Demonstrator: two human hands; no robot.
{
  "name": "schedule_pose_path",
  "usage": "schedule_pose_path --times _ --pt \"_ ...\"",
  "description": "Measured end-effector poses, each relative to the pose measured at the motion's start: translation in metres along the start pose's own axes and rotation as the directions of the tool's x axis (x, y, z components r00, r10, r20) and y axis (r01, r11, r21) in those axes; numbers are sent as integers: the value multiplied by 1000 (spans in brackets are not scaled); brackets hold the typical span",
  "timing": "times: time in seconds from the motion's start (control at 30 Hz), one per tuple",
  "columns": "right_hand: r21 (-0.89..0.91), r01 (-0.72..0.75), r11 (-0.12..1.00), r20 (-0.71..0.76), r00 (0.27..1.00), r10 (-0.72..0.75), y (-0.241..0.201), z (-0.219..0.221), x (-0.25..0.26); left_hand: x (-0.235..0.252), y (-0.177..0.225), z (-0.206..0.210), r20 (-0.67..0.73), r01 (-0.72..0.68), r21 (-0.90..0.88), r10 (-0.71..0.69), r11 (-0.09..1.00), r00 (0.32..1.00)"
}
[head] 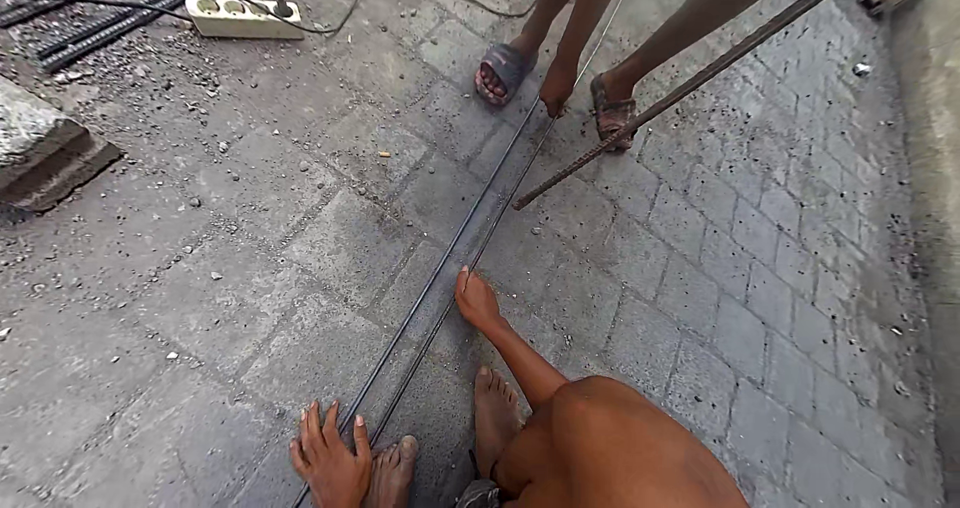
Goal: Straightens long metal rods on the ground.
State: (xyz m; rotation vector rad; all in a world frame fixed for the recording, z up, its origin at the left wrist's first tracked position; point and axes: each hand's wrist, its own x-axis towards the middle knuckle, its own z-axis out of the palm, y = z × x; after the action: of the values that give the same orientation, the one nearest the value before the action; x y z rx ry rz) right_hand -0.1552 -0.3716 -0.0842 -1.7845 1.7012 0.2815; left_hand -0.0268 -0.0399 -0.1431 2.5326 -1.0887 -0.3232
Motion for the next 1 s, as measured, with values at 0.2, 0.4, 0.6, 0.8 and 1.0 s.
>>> schedule_pose_path --times 0.2,0.4,0.6,0.8,1.0 --pt "-104 -30 994 26 999 32 7 0 1 -2 0 5 4 -24 48 24 999 1000" --pt "-135 -48 990 49 997 55 5 2 6 1 -2 4 -11 -21 20 21 1000 1000" --pt "-161 -62 985 64 995 73 2 -1 4 -2 -10 2 -49 -4 -179 -5 984 999" --pt "-204 -85 975 73 992 101 0 1 5 -4 -18 1 -78 -46 -245 27 969 997" --pt "-196 -81 977 52 994 92 1 2 6 -2 -17 0 -66 -52 -178 40 983 997"
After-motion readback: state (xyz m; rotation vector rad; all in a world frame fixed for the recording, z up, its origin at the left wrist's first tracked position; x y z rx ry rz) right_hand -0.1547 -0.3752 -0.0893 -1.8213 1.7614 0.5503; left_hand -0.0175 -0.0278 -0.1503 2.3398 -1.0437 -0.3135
